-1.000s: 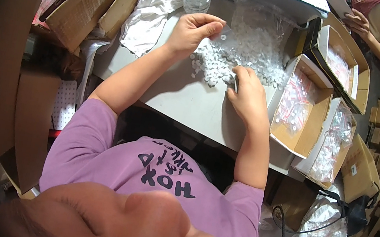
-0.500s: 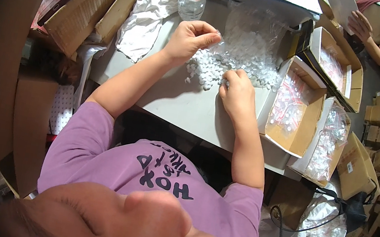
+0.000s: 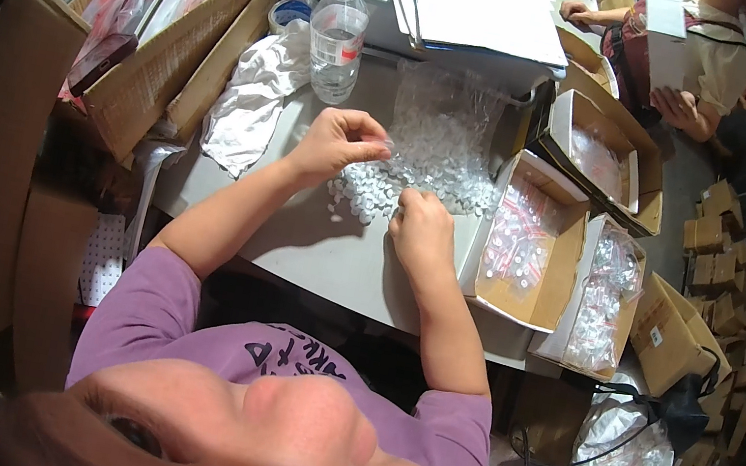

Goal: The person sorts small white plastic components by hand, transferring them from a large central pile into several smaller cardboard boxes.

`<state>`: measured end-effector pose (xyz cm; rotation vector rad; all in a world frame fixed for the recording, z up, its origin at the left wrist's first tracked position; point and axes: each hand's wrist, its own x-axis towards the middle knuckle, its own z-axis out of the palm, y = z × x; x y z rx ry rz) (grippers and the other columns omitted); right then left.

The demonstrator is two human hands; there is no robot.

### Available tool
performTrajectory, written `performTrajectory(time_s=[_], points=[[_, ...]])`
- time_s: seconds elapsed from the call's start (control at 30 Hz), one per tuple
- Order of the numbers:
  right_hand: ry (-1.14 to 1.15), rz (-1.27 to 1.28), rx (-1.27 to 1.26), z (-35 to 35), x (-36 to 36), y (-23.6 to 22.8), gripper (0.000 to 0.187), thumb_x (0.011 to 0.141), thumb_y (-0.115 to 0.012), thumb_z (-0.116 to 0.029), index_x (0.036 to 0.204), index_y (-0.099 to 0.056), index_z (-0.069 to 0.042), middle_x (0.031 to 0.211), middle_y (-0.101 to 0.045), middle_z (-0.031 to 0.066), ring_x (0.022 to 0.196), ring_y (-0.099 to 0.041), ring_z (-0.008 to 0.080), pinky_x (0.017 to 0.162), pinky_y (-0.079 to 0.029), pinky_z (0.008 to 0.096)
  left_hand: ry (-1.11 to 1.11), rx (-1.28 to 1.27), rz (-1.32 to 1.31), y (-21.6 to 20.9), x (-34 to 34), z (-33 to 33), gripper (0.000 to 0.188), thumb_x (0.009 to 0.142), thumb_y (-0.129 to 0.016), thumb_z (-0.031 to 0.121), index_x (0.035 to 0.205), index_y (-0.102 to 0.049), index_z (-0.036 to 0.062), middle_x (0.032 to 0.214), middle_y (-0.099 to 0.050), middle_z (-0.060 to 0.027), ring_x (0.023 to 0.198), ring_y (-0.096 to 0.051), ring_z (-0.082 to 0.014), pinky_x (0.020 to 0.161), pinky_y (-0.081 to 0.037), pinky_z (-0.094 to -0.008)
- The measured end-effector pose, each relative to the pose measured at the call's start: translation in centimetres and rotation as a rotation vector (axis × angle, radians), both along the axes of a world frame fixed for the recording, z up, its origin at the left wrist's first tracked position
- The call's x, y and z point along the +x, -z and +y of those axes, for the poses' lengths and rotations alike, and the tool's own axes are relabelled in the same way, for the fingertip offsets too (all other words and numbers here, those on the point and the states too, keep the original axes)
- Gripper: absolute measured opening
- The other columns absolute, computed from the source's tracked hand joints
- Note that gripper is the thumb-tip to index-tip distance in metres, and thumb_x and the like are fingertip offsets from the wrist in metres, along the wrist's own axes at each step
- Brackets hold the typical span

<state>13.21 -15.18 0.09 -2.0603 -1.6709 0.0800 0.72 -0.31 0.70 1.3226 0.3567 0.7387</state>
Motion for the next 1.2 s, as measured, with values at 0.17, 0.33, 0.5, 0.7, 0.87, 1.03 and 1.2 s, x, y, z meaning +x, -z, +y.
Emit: performTrajectory(time_s=[0.17,0.33,0.5,0.7,0.87,1.03,1.2], points=[[0.056,0.116,0.047,-0.1,0.4,-1.6,0.015,0.067,-0.061,-0.004,0.082,-0.061,-0.002,0.077,-0.061,0.0162,0.072,-0.06,0.0324,0.068,-0.05,0.0398,0.053,0.331,0.145,-0.3,-0.2,-0.4,0.01,0.075,-0.073,0.007,0.078,-0.068,-0.0017,0.071,-0.055,-0.0019,0.064,-0.052,-0.0065,0.056,-0.04,-0.0213],[-0.026,0.53,0.229,-0.4,0.5,-3.2,0.016,0.069,-0.063,-0.001,0.086,-0.064,0.0,0.079,-0.063,0.0106,0.066,-0.062,0.0145,0.06,-0.05,0.0254,0.111,0.608,0.263,-0.6,-0.6,-1.4,0.02,0.069,-0.078,0.016,0.071,-0.065,0.0004,0.073,-0.059,-0.0094,0.063,-0.057,-0.0161,0.056,-0.045,-0.0276],[-0.097,0.526,0.312,-0.2,0.8,-3.7,0.015,0.07,-0.066,0.001,0.085,-0.063,0.001,0.08,-0.062,0.0084,0.067,-0.062,0.0127,0.06,-0.051,0.0238,0.138,0.711,0.283,0.2,0.2,-2.7,0.027,0.065,-0.078,0.021,0.08,-0.068,0.0017,0.074,-0.058,-0.012,0.066,-0.059,-0.0261,0.06,-0.047,-0.0344],[-0.141,0.47,0.325,0.2,0.9,-3.6,0.018,0.07,-0.067,0.002,0.088,-0.064,0.0,0.084,-0.063,0.0097,0.07,-0.064,0.0164,0.063,-0.053,0.0264,0.122,0.743,0.264,0.7,0.6,-2.3,0.022,0.066,-0.074,0.014,0.079,-0.066,-0.0005,0.068,-0.053,-0.0094,0.061,-0.054,-0.0208,0.054,-0.043,-0.0311],[-0.204,0.433,0.314,0.2,0.9,-3.3,0.02,0.07,-0.066,0.003,0.089,-0.064,-0.001,0.089,-0.062,0.0112,0.072,-0.065,0.0192,0.065,-0.054,0.0276,0.144,0.651,0.321,0.7,0.4,-2.2,0.022,0.066,-0.073,0.016,0.081,-0.067,0.0002,0.07,-0.055,-0.0094,0.063,-0.056,-0.0194,0.056,-0.045,-0.0305],[-0.198,0.463,0.322,0.1,1.0,-3.1,0.021,0.07,-0.065,0.003,0.091,-0.064,0.0,0.092,-0.062,0.0119,0.075,-0.065,0.0202,0.066,-0.054,0.028,0.151,0.584,0.287,0.6,0.1,-2.1,0.021,0.068,-0.074,0.013,0.083,-0.067,-0.0006,0.07,-0.053,-0.0062,0.062,-0.053,-0.0127,0.055,-0.043,-0.0264],[-0.16,0.483,0.365,-0.4,1.1,-4.4,0.021,0.07,-0.062,0.004,0.091,-0.065,0.0,0.094,-0.062,0.0125,0.075,-0.064,0.0207,0.065,-0.053,0.0273,0.243,0.377,0.238,0.6,0.1,-1.7,0.022,0.072,-0.073,0.009,0.091,-0.067,0.0,0.08,-0.055,-0.0028,0.067,-0.054,-0.0092,0.058,-0.044,-0.0243]])
